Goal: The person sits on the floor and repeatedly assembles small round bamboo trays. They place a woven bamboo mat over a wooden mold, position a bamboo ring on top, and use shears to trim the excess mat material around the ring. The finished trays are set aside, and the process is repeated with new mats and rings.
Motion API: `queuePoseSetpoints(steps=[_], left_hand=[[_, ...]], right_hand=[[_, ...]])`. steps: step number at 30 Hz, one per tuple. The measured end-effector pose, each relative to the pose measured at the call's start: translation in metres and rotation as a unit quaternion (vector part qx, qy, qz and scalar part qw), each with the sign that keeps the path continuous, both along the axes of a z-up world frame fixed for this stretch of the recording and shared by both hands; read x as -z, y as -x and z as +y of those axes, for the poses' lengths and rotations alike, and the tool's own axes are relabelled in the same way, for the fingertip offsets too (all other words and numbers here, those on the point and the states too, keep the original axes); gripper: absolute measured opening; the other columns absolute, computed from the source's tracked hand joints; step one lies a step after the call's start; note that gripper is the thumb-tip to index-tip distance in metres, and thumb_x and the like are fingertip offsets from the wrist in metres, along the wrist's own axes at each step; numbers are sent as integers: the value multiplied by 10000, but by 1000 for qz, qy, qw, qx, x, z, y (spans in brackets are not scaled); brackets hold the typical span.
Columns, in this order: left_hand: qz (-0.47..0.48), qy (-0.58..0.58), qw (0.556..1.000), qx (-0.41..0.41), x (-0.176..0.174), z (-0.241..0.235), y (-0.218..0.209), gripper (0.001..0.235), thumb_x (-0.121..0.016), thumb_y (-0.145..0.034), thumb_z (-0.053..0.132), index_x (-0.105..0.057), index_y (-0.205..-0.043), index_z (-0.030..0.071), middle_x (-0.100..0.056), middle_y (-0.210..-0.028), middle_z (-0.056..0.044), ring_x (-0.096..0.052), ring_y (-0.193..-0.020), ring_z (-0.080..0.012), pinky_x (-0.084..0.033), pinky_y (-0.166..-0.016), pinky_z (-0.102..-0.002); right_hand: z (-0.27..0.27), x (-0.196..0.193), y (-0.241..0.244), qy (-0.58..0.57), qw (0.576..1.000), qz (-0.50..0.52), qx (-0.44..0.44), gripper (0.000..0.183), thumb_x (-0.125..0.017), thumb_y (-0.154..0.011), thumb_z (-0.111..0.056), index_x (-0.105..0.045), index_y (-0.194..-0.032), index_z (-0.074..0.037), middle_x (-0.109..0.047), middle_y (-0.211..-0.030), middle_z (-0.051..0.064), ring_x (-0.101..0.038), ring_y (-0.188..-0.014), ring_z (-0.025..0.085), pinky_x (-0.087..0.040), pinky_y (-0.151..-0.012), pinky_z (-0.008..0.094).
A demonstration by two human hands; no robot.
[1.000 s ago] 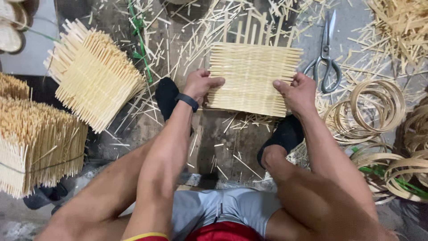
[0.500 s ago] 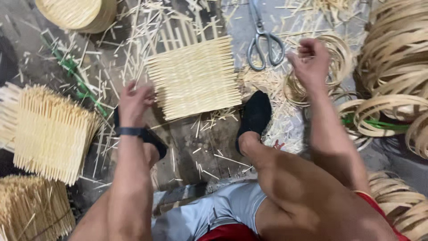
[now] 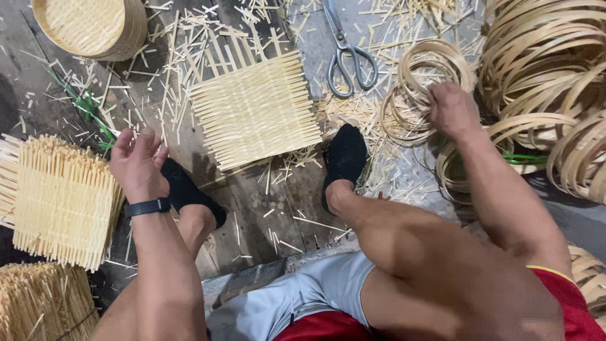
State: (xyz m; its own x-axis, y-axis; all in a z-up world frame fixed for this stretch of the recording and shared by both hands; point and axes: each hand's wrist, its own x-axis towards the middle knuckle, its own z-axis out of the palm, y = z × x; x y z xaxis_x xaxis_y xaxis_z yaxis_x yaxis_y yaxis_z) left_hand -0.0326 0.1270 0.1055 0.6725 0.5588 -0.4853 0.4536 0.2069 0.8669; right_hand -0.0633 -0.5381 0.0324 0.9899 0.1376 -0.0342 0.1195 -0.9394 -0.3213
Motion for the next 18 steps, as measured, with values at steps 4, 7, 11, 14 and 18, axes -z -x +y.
queuePoseSetpoints(steps=[4, 7, 11, 14, 18], left_hand=[[-99, -162, 980, 53, -26, -20, -4, 517, -816, -952, 59, -537, -1384, 9, -658, -1181, -90, -659, -1007, -177, -611, -843, -319], [-197, -258, 935, 142, -52, -58, -9, 426, -814, -983, 80, -596, -1346, 33, -660, -1249, -80, -648, -1035, -158, -609, -867, -293], [-308, -276, 861, 297, -100, -139, -21, 223, -794, -1041, 174, -703, -1225, 86, -692, -1226, -76, -676, -1095, -164, -611, -920, -285], [-356, -131, 854, 356, -141, -208, -44, 195, -728, -1060, 272, -760, -1179, 121, -736, -1176, -54, -721, -1069, -155, -633, -931, -284], [-161, 140, 884, 416, -182, -258, -71, 709, -470, -890, 822, -726, -1006, 171, -749, -865, -31, -715, -754, -90, -571, -552, -221]], right_hand=[[5, -46, -13, -8, 998, -17, 55, 113, -678, -1008, -116, -757, -1073, -68, -687, -999, 188, -666, -932, 370, -544, -849, 464], [23, -106, -34, -17, 997, 29, 70, 94, -669, -1066, -105, -751, -1070, -59, -673, -953, 171, -661, -860, 329, -537, -809, 459], [63, -206, -63, 12, 997, -69, -26, 107, -698, -1062, -101, -748, -1126, -29, -620, -881, 148, -609, -799, 275, -513, -752, 431], [105, -276, -77, -25, 984, -100, -144, 111, -758, -1083, -139, -765, -1150, -50, -626, -902, 128, -586, -844, 242, -493, -737, 390], [180, -324, -81, -93, 953, -64, -280, 159, -811, -1014, -169, -794, -1170, -142, -619, -925, 77, -570, -823, 203, -470, -654, 312]])
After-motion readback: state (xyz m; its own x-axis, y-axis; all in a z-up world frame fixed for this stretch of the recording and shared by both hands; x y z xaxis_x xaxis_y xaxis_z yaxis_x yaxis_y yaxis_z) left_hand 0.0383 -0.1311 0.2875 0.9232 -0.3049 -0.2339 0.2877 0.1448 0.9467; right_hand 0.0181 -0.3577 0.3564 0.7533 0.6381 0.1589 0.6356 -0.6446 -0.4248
